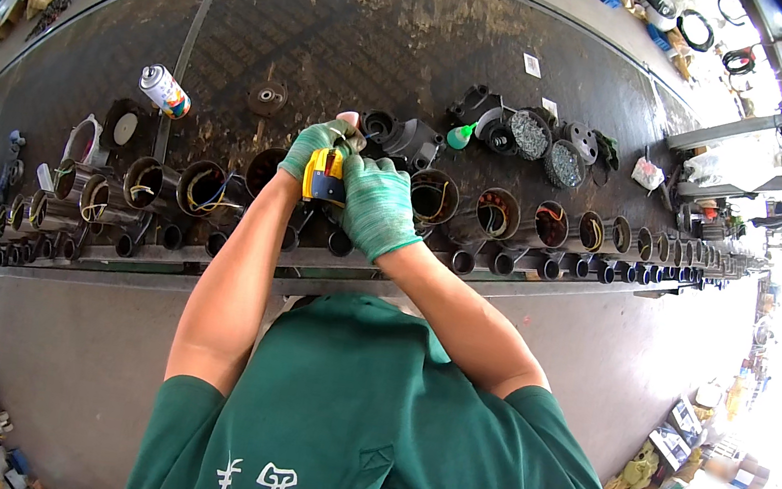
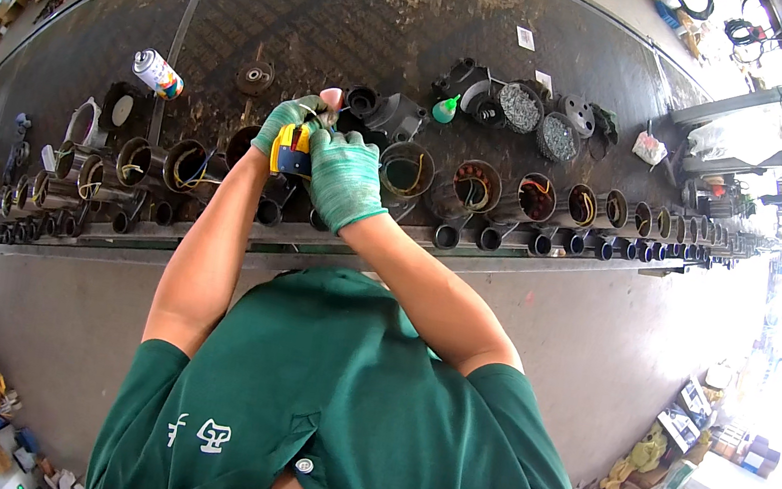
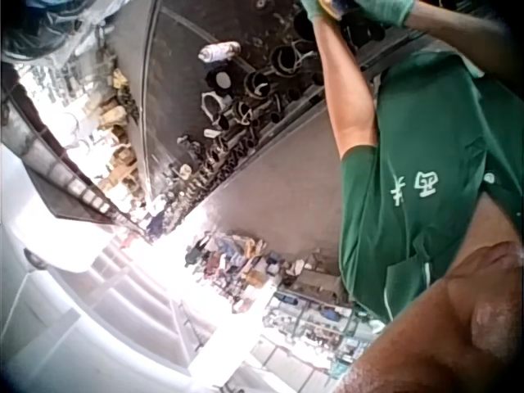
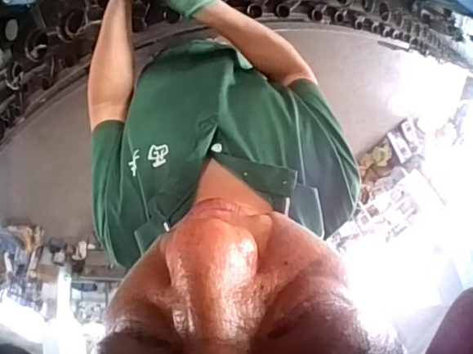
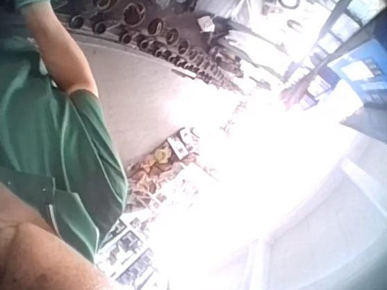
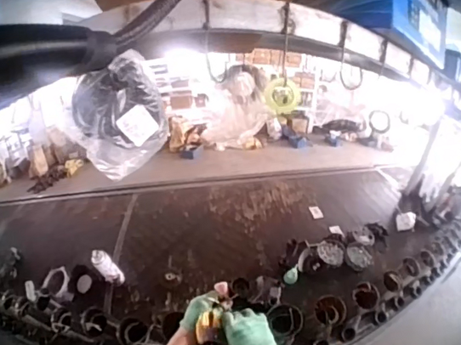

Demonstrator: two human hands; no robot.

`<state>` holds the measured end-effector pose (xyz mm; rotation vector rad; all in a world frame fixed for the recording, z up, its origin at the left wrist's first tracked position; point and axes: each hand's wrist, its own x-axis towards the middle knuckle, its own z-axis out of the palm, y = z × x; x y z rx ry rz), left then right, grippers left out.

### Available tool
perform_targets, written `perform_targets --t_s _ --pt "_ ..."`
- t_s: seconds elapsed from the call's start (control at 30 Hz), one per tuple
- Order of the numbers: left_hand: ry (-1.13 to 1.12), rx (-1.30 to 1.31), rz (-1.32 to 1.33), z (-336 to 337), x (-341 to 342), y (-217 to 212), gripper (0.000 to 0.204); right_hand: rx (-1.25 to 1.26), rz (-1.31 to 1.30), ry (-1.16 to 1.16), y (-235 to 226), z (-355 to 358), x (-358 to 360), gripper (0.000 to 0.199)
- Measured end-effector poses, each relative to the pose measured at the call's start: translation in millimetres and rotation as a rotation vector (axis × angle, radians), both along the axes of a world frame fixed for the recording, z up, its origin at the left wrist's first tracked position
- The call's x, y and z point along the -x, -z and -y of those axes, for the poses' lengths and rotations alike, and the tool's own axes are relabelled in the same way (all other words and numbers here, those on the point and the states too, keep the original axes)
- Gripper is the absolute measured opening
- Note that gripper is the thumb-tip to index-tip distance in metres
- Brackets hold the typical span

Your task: The person uses a yellow and blue wire cutter to trim wires protruding from a series of cylindrical metal parts arranged in a row on a workbench. The person handles each part individually, cutting the wires and placing the parts back in the row.

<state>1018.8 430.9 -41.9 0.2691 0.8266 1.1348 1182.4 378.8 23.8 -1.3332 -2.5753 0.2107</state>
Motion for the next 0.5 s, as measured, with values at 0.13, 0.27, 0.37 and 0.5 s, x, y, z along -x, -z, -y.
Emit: perform_targets --t_s 0.13,0.27,0.37,0.5 --pt "-0.053 -0.009 -0.057 -8 -5 12 0.007 -0.028 -0.042 0.008 16 0 2 0.035" --pt "-0.036 -0.114 -0.154 -5 -6 14 0.006 -0.070 -0.192 -0.030 22 -1 -2 0.038" --pt "-0.030 -0.069 -0.038 -5 -2 14 0.009 -0.028 -0.251 -0.026 17 -2 -3 0.038" --pt "0.035 -0.073 -0.050 0 1 -1 0.016 0.137 -0.332 0.066 7 -10 -7 0.038"
